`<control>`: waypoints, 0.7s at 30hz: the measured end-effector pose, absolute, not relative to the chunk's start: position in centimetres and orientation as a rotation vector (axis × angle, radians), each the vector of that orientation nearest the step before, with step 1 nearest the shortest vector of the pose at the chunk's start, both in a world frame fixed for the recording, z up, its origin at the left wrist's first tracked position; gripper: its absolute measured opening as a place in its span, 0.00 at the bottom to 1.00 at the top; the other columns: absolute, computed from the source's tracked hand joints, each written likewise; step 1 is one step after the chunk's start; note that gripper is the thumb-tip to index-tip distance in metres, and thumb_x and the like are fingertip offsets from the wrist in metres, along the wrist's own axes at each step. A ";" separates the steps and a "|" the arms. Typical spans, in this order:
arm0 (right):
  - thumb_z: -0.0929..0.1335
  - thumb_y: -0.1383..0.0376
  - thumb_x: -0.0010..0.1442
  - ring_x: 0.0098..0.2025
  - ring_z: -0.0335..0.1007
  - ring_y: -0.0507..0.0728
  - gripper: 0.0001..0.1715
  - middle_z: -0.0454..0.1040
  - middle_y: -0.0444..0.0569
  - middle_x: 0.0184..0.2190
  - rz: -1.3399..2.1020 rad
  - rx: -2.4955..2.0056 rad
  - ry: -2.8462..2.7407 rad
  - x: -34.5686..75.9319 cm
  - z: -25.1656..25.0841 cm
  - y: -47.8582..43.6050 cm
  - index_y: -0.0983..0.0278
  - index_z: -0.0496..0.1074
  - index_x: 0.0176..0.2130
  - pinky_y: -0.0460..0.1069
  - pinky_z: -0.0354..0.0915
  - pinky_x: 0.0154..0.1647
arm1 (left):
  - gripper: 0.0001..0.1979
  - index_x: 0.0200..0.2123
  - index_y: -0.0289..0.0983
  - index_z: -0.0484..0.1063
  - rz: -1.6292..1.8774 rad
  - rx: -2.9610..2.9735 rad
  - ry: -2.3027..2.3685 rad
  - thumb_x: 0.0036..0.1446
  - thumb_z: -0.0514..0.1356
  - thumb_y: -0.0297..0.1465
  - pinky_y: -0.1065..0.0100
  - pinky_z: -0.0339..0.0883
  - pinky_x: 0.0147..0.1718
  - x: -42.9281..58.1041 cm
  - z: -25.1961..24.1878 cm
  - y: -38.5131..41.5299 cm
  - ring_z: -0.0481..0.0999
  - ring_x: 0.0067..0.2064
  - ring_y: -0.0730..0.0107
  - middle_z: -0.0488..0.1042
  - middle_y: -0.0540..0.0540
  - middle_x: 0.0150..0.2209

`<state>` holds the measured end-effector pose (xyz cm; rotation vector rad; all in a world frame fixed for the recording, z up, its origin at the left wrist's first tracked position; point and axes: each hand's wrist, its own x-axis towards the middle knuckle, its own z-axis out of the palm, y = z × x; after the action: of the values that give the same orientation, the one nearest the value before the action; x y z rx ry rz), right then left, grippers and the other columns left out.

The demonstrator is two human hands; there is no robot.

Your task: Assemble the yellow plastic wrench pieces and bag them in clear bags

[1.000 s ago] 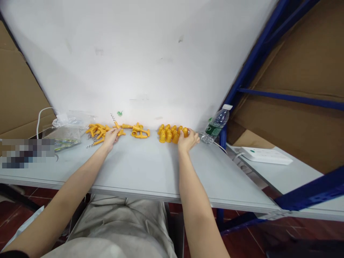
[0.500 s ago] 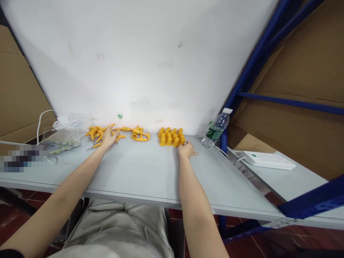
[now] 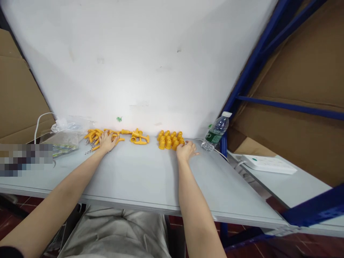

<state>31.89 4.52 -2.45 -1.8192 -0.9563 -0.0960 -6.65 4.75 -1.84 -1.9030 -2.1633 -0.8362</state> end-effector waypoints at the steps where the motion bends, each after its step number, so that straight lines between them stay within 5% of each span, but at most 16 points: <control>1: 0.62 0.70 0.49 0.49 0.63 0.66 0.14 0.70 0.57 0.40 -0.123 -1.806 -0.970 31.8 -2.3 4.5 0.65 0.68 0.38 0.71 0.48 0.58 | 0.22 0.53 0.38 0.71 -0.823 -1.915 -2.135 0.62 0.49 0.40 0.49 0.49 0.61 -6.7 -1.7 4.9 0.55 0.65 0.48 0.58 0.37 0.65; 6: 0.61 0.70 0.49 0.46 0.64 0.65 0.15 0.71 0.56 0.39 -0.249 -1.718 -1.038 31.6 -1.6 4.2 0.65 0.70 0.37 0.67 0.51 0.56 | 0.20 0.46 0.38 0.75 -0.729 -2.023 -2.020 0.63 0.45 0.33 0.53 0.53 0.59 -7.0 -1.2 5.4 0.64 0.59 0.53 0.70 0.37 0.55; 12: 0.60 0.69 0.53 0.46 0.64 0.65 0.14 0.71 0.57 0.40 -0.359 -1.622 -1.132 31.0 -0.7 3.7 0.66 0.70 0.38 0.66 0.51 0.55 | 0.18 0.42 0.37 0.76 -0.718 -2.020 -1.989 0.62 0.47 0.30 0.53 0.54 0.59 -6.7 -0.8 5.8 0.64 0.59 0.54 0.70 0.38 0.55; 21: 0.59 0.69 0.57 0.47 0.64 0.64 0.13 0.71 0.57 0.40 -0.411 -1.514 -1.255 29.7 0.5 2.7 0.65 0.69 0.39 0.67 0.51 0.56 | 0.24 0.57 0.34 0.67 -0.620 -2.405 -1.807 0.58 0.48 0.23 0.58 0.54 0.61 -2.6 0.6 9.9 0.62 0.63 0.58 0.66 0.38 0.61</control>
<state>29.66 2.70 0.47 -1.5138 -1.2553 -0.4114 -2.61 9.85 0.59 -2.4050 -1.8068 -0.6198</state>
